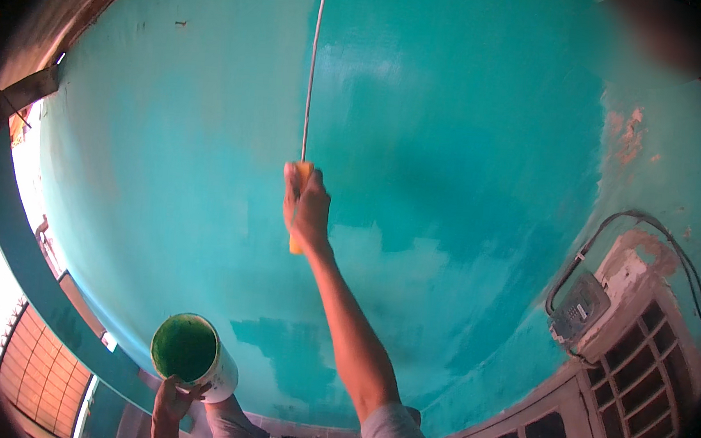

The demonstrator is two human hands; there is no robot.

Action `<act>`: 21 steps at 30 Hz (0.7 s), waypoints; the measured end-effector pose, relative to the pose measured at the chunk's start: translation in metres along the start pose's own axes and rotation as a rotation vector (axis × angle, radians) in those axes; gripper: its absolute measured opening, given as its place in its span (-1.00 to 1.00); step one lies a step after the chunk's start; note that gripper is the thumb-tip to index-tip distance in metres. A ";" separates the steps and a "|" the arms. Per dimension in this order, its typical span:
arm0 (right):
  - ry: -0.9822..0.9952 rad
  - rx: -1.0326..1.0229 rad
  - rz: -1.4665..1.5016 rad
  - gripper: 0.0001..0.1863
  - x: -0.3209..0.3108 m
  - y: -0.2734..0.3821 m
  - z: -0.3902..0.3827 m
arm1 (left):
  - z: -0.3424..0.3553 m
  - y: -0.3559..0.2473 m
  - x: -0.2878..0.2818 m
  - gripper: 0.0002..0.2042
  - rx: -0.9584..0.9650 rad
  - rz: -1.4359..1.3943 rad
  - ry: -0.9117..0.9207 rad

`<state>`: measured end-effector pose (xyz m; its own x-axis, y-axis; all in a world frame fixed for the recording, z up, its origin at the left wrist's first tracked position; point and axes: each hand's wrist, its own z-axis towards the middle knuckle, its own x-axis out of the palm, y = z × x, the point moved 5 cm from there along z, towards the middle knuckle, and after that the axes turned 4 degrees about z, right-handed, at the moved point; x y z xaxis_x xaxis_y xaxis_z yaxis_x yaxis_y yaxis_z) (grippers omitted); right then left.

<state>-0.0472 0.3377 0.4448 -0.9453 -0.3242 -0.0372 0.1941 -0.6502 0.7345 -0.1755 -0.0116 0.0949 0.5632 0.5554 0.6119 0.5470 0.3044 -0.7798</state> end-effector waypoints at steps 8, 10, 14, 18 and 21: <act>-0.010 0.028 -0.029 -0.79 0.007 -0.156 -0.237 | -0.013 -0.010 0.010 -0.52 -0.129 -0.250 -0.124; 0.131 0.299 -0.089 -0.73 -0.002 -0.210 -0.306 | -0.015 -0.017 0.028 -0.46 -0.085 -0.224 -0.086; 0.157 0.340 -0.090 -0.79 -0.035 -0.271 -0.425 | -0.014 -0.009 0.017 -0.43 -0.117 -0.234 -0.083; 0.203 0.450 -0.048 -0.80 -0.053 -0.301 -0.477 | -0.021 -0.013 0.017 -0.58 -0.169 -0.246 -0.136; 0.212 0.374 -0.056 -0.80 -0.035 -0.292 -0.430 | -0.010 0.001 -0.025 -0.48 -0.121 -0.100 -0.049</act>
<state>0.0423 0.2436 -0.0598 -0.8695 -0.4544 -0.1938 -0.0015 -0.3899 0.9209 -0.1827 -0.0323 0.0800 0.4729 0.5651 0.6760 0.6711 0.2661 -0.6919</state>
